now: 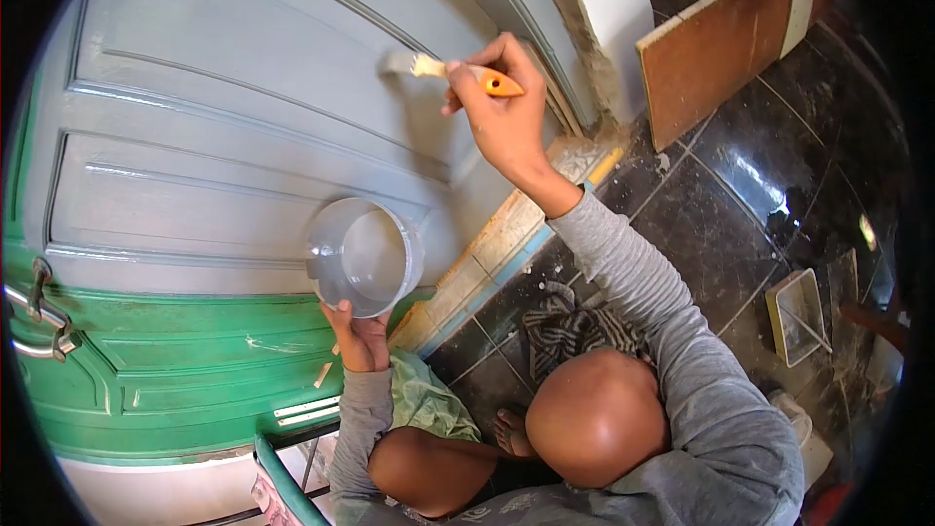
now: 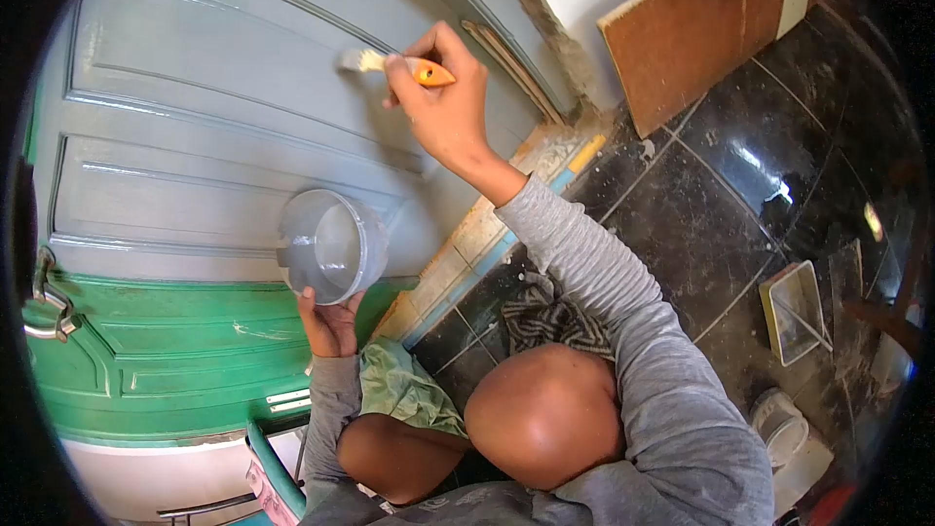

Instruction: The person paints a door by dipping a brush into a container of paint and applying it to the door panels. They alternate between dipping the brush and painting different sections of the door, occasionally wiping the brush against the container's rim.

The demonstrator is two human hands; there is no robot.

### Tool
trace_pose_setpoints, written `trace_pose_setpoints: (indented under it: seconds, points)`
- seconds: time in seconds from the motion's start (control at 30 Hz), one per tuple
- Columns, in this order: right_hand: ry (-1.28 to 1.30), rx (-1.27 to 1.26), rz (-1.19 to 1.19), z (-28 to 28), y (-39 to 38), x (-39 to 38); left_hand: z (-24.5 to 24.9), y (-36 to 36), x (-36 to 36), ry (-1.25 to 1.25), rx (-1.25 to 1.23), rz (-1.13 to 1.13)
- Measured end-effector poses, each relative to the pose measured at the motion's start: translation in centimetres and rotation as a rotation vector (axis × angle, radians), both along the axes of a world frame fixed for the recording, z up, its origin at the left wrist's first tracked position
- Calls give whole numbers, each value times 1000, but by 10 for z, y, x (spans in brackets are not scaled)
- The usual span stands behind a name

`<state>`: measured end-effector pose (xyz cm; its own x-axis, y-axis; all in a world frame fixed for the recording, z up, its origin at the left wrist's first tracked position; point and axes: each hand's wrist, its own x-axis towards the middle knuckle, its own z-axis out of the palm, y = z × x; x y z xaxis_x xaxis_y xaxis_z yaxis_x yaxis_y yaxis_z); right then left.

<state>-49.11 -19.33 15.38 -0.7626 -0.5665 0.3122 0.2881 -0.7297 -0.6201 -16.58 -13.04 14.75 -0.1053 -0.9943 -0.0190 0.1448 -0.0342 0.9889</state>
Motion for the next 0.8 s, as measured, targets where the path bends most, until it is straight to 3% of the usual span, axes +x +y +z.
trace_pose_setpoints:
  seconds: [0.07,0.17,0.23,0.3,0.4,0.47,0.53,0.63,0.7,0.8]
  points:
    - [-102,-147,44,27,-1,-1,2,2,-3,-4,-15,-11]
    - [-97,-43,80,-26,-18,7,8,4,-11,39,-24,-15]
    - [45,234,-64,-73,-3,8,14,6,-14,91,-31,-13]
    - [64,440,9,-96,8,-1,18,9,-15,101,-40,-12]
    - [241,534,-14,-37,3,-18,19,9,-19,121,-32,-11]
    - [441,504,-145,34,-20,-27,19,9,-20,138,-33,-26]
    - [444,417,-319,102,-53,-34,20,8,-21,154,-29,-46]
    - [302,87,-48,212,-19,-36,17,4,-22,174,-27,-64]
    - [162,-228,46,240,-21,-31,15,3,-19,162,-16,-52]
    - [254,-268,34,193,-30,-11,17,5,-20,192,-31,-40]
